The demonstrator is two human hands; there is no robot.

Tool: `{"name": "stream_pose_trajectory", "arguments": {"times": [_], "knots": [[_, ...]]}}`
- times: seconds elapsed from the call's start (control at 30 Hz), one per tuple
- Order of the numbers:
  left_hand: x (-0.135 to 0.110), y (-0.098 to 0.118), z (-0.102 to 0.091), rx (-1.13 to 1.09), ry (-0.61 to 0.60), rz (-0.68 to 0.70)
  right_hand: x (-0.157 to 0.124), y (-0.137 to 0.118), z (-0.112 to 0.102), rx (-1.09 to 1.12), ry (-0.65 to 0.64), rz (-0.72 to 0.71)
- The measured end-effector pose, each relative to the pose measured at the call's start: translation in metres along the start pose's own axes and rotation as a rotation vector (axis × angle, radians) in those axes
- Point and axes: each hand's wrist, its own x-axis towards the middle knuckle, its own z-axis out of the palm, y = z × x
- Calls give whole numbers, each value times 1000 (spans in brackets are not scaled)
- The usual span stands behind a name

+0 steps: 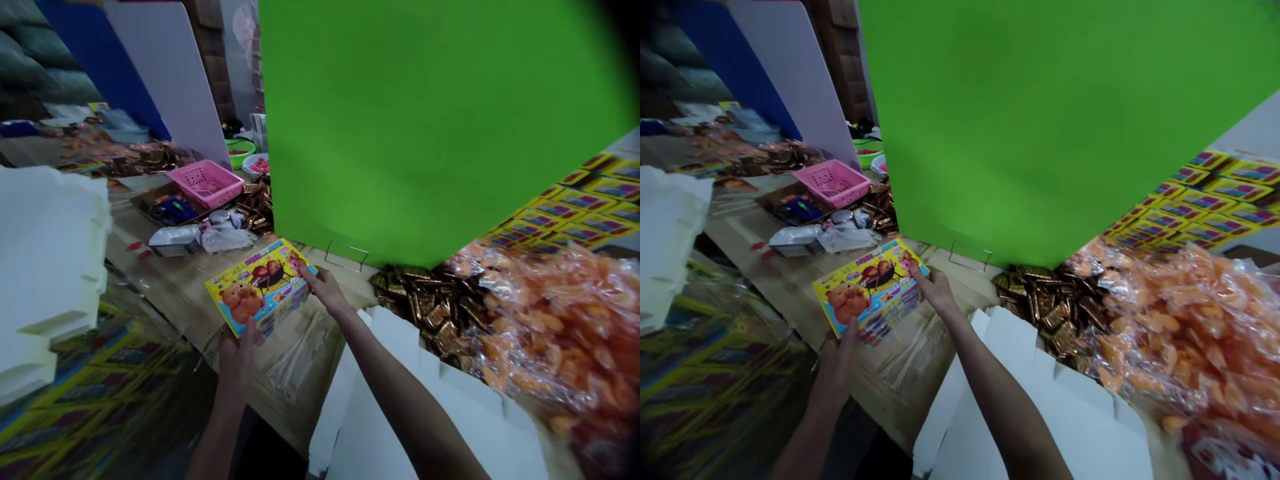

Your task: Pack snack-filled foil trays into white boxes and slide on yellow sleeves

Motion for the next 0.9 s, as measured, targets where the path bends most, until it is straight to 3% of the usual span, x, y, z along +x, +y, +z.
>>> {"name": "stream_pose_trajectory", "arguments": {"times": [0.07,0.2,0.23,0.27,0.33,0.43,0.5,0.57,0.67,0.8,0.9], "knots": [[0,-9,-4,34,17,9,-10,5,-8,49,16,-16],[-29,-41,-12,135,268,316,-58,35,-37,106,182,-137],[-43,-54,-12,152,273,366,-76,48,-43,97,216,-165],[-58,-69,-11,155,204,379,-96,62,-48,83,230,-178],[-88,-101,-4,111,-83,277,-137,93,-51,36,187,-179],[-125,-137,11,-124,-468,-131,-197,130,-40,-81,61,-198],[-141,-149,18,-330,-633,-343,-230,142,-27,-167,37,-257],[-149,-152,18,-483,-735,-402,-251,144,-14,-262,54,-323],[-150,-148,13,-579,-746,-450,-261,137,2,-467,122,-327],[-148,-144,6,-585,-718,-445,-244,120,16,-780,182,-106],[-150,-145,5,-555,-692,-409,-230,111,17,-870,156,12]]}}
